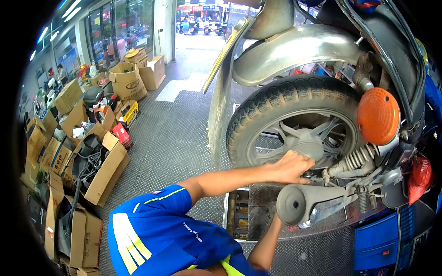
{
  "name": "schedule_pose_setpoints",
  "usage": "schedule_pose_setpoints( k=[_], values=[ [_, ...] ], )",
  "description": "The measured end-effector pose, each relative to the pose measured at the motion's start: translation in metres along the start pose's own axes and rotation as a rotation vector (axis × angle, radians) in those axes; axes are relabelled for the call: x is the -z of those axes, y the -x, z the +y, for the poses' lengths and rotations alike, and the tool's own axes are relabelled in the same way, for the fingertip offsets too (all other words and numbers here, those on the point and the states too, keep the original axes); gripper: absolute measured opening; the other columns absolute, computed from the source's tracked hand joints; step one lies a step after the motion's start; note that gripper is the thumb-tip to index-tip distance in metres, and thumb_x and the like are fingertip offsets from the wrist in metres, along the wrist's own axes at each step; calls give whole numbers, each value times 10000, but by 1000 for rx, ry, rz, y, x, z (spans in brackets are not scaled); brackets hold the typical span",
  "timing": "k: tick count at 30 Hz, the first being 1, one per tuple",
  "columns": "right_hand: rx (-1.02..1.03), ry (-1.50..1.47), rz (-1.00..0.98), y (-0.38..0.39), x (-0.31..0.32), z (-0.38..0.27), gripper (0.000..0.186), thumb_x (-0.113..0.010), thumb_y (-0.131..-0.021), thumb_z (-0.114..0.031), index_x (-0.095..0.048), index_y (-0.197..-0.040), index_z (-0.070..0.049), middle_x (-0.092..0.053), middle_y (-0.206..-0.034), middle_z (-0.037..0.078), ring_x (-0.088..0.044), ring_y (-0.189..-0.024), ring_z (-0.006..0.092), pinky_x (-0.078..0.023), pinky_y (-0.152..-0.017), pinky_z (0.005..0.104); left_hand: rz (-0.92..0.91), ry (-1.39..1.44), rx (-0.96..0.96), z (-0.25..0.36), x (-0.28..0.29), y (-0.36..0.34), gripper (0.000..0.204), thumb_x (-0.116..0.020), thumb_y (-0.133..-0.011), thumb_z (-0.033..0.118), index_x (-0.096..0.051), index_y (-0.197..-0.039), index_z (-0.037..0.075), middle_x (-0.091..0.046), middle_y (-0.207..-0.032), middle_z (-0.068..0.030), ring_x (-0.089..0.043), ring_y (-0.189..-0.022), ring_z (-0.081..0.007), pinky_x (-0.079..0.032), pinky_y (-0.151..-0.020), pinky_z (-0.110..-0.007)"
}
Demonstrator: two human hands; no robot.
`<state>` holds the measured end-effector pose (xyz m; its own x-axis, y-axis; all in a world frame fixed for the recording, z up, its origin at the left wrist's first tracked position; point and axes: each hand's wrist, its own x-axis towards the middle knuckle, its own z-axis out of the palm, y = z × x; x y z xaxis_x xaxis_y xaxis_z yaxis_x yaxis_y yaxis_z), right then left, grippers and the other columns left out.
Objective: The person uses a wrench and a spray can to work on the rear wheel and brake assembly of a motorcycle parked on a hydraulic lift in a workshop, retrieving tools from a nearby blue cabinet drawer.
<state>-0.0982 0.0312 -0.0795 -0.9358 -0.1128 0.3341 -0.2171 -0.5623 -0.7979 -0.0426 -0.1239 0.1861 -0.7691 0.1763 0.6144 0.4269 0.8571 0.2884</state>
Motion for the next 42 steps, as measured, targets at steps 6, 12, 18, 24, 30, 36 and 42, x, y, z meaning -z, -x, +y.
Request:
schedule_pose_setpoints(
  k=[6, 12, 18, 24, 30, 36, 42],
  values=[
    [16, -189, 354, 5, -27, -7, 176, -591, -979, -252, -589, -938, -81, -507, -716, 24, -456, -623, 145, -389, -582, 292, 52, -15, -31, -1, 0, -1, 563, -859, -684, 413, -583, -923, -16, -669, -815, -198, -672, -799, -417, -497, -679, -491],
    [-393, -828, -149, 34, -162, -131, 294, -575, -983, -316, -506, -816, -83, -321, -639, 14, -330, -559, 135, -322, -557, 291, 26, 9, 20, -2, -4, -2, 515, -853, -686, 372, -584, -895, -15, -667, -785, -191, -677, -783, -397, -504, -681, -489],
    [-312, -521, -189, 30, -137, -119, 226, -594, -977, -312, -566, -930, -92, -360, -679, 9, -345, -587, 142, -343, -572, 304, -35, 7, 26, 2, 6, -6, 483, -838, -697, 331, -585, -904, -24, -677, -810, -200, -675, -799, -402, -509, -686, -486],
    [33, 38, 247, -26, -36, -85, 210, -592, -980, -300, -572, -929, -96, -364, -666, 9, -334, -560, 139, -339, -555, 300, 20, -31, 8, 0, -4, 0, 533, -854, -687, 368, -581, -915, -29, -676, -818, -208, -678, -820, -412, -512, -684, -484],
    [-308, -403, -134, 21, -84, -82, 196, -590, -983, -288, -578, -928, -100, -368, -654, 9, -324, -533, 136, -335, -538, 296, 64, -38, 12, 1, -6, 0, 562, -871, -649, 373, -582, -913, -30, -684, -821, -206, -678, -788, -426, -518, -681, -488],
    [-372, -810, -217, 28, -160, -119, 282, -580, -982, -342, -540, -915, -70, -372, -674, 18, -336, -573, 148, -327, -551, 300, 76, 13, -29, -5, -9, 0, 500, -843, -689, 342, -581, -917, -17, -677, -814, -185, -679, -791, -403, -516, -676, -486],
    [-352, -390, -302, 17, -113, -107, 264, -579, -998, -350, -557, -977, -88, -404, -696, 3, -367, -588, 139, -337, -554, 292, 52, -5, 24, -2, -5, -1, 485, -844, -671, 303, -575, -912, -21, -672, -808, -187, -674, -788, -404, -514, -674, -487]
  ],
)
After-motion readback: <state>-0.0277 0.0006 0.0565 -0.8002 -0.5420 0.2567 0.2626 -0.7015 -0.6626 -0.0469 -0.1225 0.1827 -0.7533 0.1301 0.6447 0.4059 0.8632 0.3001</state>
